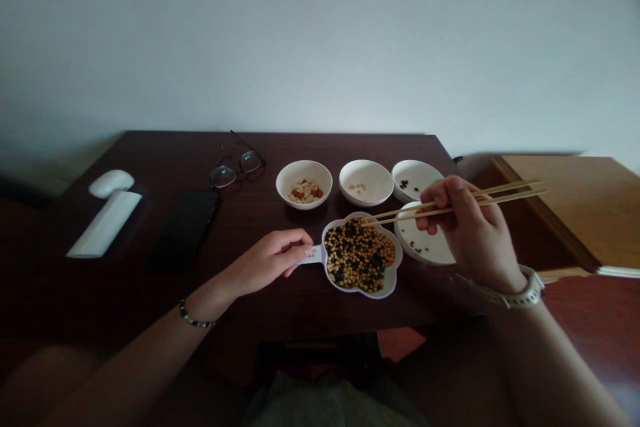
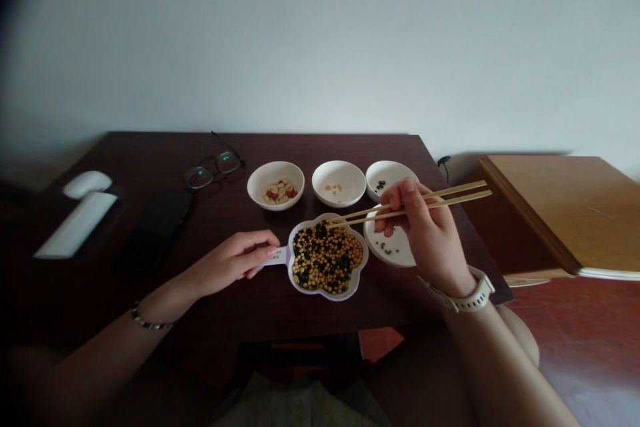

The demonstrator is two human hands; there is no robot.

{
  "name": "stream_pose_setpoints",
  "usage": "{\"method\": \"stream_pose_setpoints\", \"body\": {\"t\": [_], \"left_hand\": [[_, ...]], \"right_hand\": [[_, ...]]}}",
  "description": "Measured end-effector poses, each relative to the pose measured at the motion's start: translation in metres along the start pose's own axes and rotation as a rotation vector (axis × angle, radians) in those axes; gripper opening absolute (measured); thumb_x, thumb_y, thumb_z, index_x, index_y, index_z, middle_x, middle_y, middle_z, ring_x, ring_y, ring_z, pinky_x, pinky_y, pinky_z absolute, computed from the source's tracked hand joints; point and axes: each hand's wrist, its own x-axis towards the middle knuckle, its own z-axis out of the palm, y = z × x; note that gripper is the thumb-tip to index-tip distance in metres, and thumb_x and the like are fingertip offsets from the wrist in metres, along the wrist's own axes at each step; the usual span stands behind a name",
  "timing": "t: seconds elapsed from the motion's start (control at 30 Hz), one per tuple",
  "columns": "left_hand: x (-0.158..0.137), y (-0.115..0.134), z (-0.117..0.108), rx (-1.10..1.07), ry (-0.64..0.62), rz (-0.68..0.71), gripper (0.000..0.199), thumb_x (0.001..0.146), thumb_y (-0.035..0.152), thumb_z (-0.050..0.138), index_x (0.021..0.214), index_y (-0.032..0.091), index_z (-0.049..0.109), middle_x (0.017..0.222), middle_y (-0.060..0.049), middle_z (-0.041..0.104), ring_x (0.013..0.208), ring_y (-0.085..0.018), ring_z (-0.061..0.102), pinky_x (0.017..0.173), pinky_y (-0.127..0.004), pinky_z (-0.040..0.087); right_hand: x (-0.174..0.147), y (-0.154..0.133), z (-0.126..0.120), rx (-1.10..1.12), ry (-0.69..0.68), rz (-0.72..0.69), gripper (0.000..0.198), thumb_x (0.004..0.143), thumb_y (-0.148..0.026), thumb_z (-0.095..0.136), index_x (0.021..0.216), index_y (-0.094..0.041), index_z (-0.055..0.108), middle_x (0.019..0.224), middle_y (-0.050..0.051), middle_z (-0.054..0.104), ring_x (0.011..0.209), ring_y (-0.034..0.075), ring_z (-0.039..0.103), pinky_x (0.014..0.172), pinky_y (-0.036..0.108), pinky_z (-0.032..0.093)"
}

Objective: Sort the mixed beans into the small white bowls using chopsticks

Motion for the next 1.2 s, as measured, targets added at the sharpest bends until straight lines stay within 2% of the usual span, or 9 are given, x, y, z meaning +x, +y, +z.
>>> {"method": "stream_pose_setpoints", "body": {"t": [0.13,0.47,0.57,0.7,0.77,0.9,1.2], "left_hand": [[0.000,0.001,0.000,0.014,0.000,0.006,0.035,0.111,0.050,0.055,0.098,0.020,0.067,0.062,0.006,0.055,0.057,-0.012,0.047,0.060,-0.025,0.035],[0.000,0.004,-0.001,0.016,-0.005,-0.014,0.036,0.110,0.052,0.055,0.098,0.020,0.067,0.061,0.005,0.055,0.055,-0.012,0.046,0.059,-0.025,0.035],[0.000,0.004,-0.001,0.016,-0.005,-0.016,0.037,0.109,0.053,0.055,0.098,0.020,0.067,0.061,0.005,0.055,0.054,-0.012,0.046,0.058,-0.025,0.035],[0.001,0.002,-0.001,0.008,-0.007,-0.006,0.038,0.110,0.054,0.054,0.098,0.020,0.067,0.063,0.005,0.055,0.058,-0.013,0.048,0.059,-0.025,0.036],[0.001,0.001,-0.001,0.007,-0.005,-0.004,0.038,0.110,0.054,0.055,0.098,0.020,0.066,0.065,0.005,0.055,0.060,-0.013,0.049,0.060,-0.025,0.036],[0.002,-0.001,0.000,0.004,-0.009,-0.005,0.038,0.111,0.054,0.054,0.099,0.020,0.067,0.066,0.005,0.054,0.060,-0.012,0.048,0.060,-0.024,0.036],[0.001,0.005,0.002,0.048,0.019,-0.035,0.041,0.109,0.057,0.052,0.101,0.020,0.066,0.065,0.004,0.057,0.057,-0.013,0.051,0.054,-0.023,0.036]], "right_hand": [[0.006,0.000,-0.001,0.043,0.099,-0.073,0.040,0.109,-0.050,0.065,0.079,-0.024,0.060,0.082,0.002,0.056,0.064,0.016,0.063,0.051,0.031,0.048],[0.013,0.004,-0.004,0.021,0.126,-0.125,0.038,0.110,-0.048,0.063,0.080,-0.024,0.060,0.085,0.002,0.057,0.066,0.017,0.065,0.054,0.032,0.048],[0.017,0.002,-0.017,0.059,0.185,-0.134,0.036,0.109,-0.044,0.064,0.079,-0.024,0.062,0.082,0.003,0.058,0.063,0.017,0.064,0.053,0.032,0.046],[0.025,0.003,-0.046,0.100,0.332,-0.181,0.034,0.107,-0.040,0.068,0.078,-0.024,0.066,0.079,0.004,0.060,0.062,0.017,0.064,0.051,0.031,0.046],[0.028,0.003,-0.059,0.067,0.350,-0.164,0.034,0.105,-0.041,0.070,0.076,-0.024,0.065,0.077,0.004,0.060,0.060,0.017,0.063,0.049,0.032,0.046],[0.027,0.004,-0.069,-0.087,0.312,-0.143,0.041,0.106,-0.050,0.067,0.075,-0.024,0.065,0.077,0.004,0.064,0.056,0.017,0.061,0.044,0.031,0.043],[0.027,0.008,-0.050,-0.336,0.064,-0.104,0.044,0.109,-0.060,0.061,0.089,-0.022,0.070,0.074,0.002,0.069,0.063,0.015,0.069,0.057,0.027,0.055]]}}
